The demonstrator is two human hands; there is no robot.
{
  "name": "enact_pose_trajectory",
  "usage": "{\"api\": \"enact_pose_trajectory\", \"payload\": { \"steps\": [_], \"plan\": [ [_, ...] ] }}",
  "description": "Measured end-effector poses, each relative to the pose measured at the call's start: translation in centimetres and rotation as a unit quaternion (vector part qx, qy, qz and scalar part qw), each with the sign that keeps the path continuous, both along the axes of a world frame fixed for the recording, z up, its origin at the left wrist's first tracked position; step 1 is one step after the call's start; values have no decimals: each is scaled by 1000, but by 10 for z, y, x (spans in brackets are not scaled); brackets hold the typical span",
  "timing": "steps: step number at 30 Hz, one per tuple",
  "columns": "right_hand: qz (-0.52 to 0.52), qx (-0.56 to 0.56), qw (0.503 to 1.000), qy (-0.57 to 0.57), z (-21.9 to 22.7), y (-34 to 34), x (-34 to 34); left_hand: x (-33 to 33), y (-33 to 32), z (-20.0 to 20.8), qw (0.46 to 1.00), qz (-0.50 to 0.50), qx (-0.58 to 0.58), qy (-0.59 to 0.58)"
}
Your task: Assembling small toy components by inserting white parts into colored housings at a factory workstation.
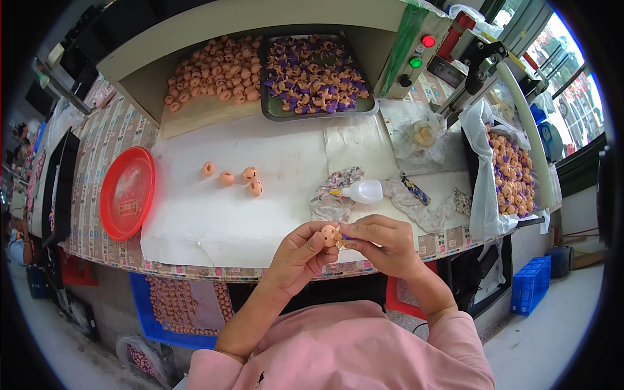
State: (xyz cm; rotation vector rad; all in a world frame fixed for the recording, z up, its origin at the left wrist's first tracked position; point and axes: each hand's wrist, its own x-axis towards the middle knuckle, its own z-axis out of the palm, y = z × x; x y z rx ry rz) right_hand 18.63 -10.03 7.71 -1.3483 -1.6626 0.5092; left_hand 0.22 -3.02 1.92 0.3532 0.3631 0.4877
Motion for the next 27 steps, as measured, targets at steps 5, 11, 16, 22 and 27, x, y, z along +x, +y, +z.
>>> {"api": "enact_pose_trajectory", "payload": {
  "steps": [5, 11, 16, 22, 27],
  "plan": [
    [-13, -81, 995, 57, -2, -6, 11, 9, -6, 4, 999, -1, 40, 22],
    [11, -90, 984, 152, -19, -14, 17, 14, -9, 2, 998, -14, 31, 51],
    [-14, -121, 980, 158, -20, -18, 18, 17, -9, 3, 995, -17, 50, 82],
    [-21, -160, 972, 169, -4, -16, 23, 23, -10, 8, 998, -41, 9, 53],
    [-233, 171, 940, -181, 37, -3, 89, 22, -11, 20, 999, -15, 1, 44]
  ]
}}
